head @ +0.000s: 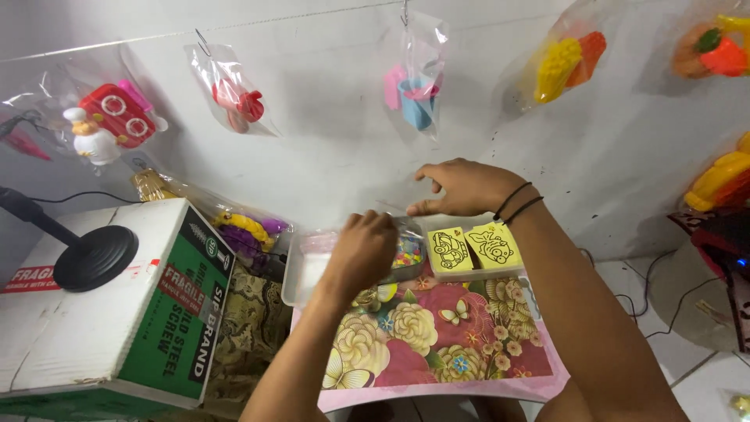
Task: The person puts toy cards into small plastic bags by hand and then places the packaged cards onto a stack on the floor.
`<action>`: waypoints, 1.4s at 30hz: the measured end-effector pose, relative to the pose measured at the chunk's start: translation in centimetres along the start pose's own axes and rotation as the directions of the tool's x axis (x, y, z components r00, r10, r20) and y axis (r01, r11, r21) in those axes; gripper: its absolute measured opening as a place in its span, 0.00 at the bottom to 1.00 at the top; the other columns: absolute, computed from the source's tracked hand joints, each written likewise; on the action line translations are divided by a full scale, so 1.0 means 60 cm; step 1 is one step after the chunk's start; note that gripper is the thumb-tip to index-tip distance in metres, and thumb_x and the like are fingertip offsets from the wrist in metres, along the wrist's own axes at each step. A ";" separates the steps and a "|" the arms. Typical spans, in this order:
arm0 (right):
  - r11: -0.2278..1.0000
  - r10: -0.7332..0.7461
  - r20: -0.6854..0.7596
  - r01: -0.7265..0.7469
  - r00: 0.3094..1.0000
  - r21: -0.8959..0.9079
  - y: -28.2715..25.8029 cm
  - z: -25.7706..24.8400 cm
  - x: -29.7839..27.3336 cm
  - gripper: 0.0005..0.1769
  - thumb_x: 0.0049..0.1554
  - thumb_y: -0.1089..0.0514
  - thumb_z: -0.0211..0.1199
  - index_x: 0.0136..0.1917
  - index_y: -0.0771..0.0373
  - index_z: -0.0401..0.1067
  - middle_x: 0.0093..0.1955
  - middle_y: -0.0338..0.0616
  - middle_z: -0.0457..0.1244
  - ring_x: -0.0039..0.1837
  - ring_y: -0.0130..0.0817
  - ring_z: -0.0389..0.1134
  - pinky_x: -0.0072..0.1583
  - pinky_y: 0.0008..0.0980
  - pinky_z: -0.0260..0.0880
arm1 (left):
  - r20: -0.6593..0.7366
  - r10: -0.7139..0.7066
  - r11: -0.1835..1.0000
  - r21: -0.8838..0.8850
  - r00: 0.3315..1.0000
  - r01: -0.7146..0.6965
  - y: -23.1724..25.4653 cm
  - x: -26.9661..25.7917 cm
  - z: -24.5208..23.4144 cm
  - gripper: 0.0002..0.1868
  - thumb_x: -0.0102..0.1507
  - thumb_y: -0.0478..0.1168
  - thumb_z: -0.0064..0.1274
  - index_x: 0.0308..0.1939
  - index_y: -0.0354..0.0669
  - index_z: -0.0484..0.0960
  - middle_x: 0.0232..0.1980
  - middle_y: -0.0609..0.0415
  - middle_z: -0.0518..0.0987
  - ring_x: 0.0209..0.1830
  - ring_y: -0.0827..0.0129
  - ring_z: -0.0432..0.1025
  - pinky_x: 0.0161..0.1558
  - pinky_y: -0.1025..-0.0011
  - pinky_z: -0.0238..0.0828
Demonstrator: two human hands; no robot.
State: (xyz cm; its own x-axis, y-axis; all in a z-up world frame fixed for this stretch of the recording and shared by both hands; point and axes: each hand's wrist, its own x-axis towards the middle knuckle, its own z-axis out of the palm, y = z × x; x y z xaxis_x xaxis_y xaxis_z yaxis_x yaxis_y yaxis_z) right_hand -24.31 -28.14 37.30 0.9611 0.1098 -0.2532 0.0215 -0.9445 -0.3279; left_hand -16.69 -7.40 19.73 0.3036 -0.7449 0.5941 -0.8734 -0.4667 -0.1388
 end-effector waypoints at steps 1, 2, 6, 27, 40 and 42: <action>1.000 -0.008 0.014 0.009 1.000 -0.009 -0.002 0.003 -0.004 0.39 0.55 0.32 0.62 0.71 0.55 0.66 0.62 0.53 0.68 0.65 0.53 0.69 0.64 0.51 0.70 | -0.057 0.069 0.998 0.004 0.996 -0.069 0.025 0.012 -0.015 0.03 0.51 0.39 0.56 0.27 0.46 0.83 0.34 0.55 0.76 0.37 0.59 0.72 0.40 0.63 0.69; 1.000 -0.006 0.006 0.006 1.000 -0.009 0.002 0.011 -0.004 0.39 0.55 0.32 0.62 0.71 0.55 0.66 0.62 0.53 0.68 0.65 0.53 0.69 0.64 0.51 0.70 | -0.061 0.076 0.997 0.006 0.995 -0.076 0.046 0.022 -0.036 0.03 0.51 0.39 0.56 0.27 0.46 0.83 0.34 0.55 0.76 0.37 0.59 0.72 0.40 0.63 0.69; 0.995 -0.029 -0.002 0.028 1.000 -0.097 0.013 0.029 -0.018 0.17 0.54 0.45 0.67 0.54 0.52 0.79 0.46 0.39 0.73 0.54 0.42 0.74 0.57 0.43 0.73 | -0.209 0.191 0.982 0.049 0.959 -0.185 0.096 0.047 -0.075 0.02 0.50 0.38 0.55 0.24 0.45 0.78 0.32 0.54 0.71 0.35 0.58 0.69 0.39 0.63 0.67; 0.941 -0.124 -0.091 0.146 0.988 0.306 0.127 0.173 0.022 0.06 0.54 0.57 0.67 0.41 0.61 0.79 0.36 0.47 0.72 0.44 0.46 0.74 0.51 0.42 0.72 | 0.667 -0.264 0.199 -0.670 0.697 0.716 0.082 -0.020 0.004 0.14 0.66 0.46 0.58 0.43 0.36 0.82 0.32 0.43 0.84 0.37 0.57 0.82 0.44 0.62 0.75; 0.993 0.012 -0.138 0.005 0.990 0.122 0.204 0.251 0.105 0.08 0.57 0.52 0.64 0.38 0.54 0.77 0.36 0.39 0.70 0.47 0.44 0.73 0.51 0.44 0.73 | 0.663 -0.323 0.420 -0.539 0.675 0.730 0.017 -0.044 0.126 0.18 0.61 0.50 0.61 0.35 0.35 0.82 0.29 0.40 0.82 0.36 0.43 0.78 0.42 0.55 0.71; 0.980 -0.015 -0.139 0.042 0.990 0.194 0.208 0.253 0.107 0.07 0.56 0.54 0.64 0.38 0.56 0.77 0.36 0.41 0.71 0.48 0.45 0.73 0.52 0.45 0.73 | 0.682 -0.330 0.436 -0.503 0.653 0.746 0.021 -0.041 0.119 0.20 0.62 0.53 0.60 0.33 0.36 0.81 0.28 0.42 0.80 0.35 0.47 0.78 0.41 0.57 0.71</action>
State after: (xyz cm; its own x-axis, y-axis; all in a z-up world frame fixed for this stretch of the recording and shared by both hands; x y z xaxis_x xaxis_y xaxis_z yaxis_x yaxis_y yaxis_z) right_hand -22.03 -34.52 17.77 0.9897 0.0798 -0.1189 0.0083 -0.8608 -0.5090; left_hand -15.84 -9.57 12.43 0.7463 -0.6570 -0.1067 -0.3459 -0.5197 0.7812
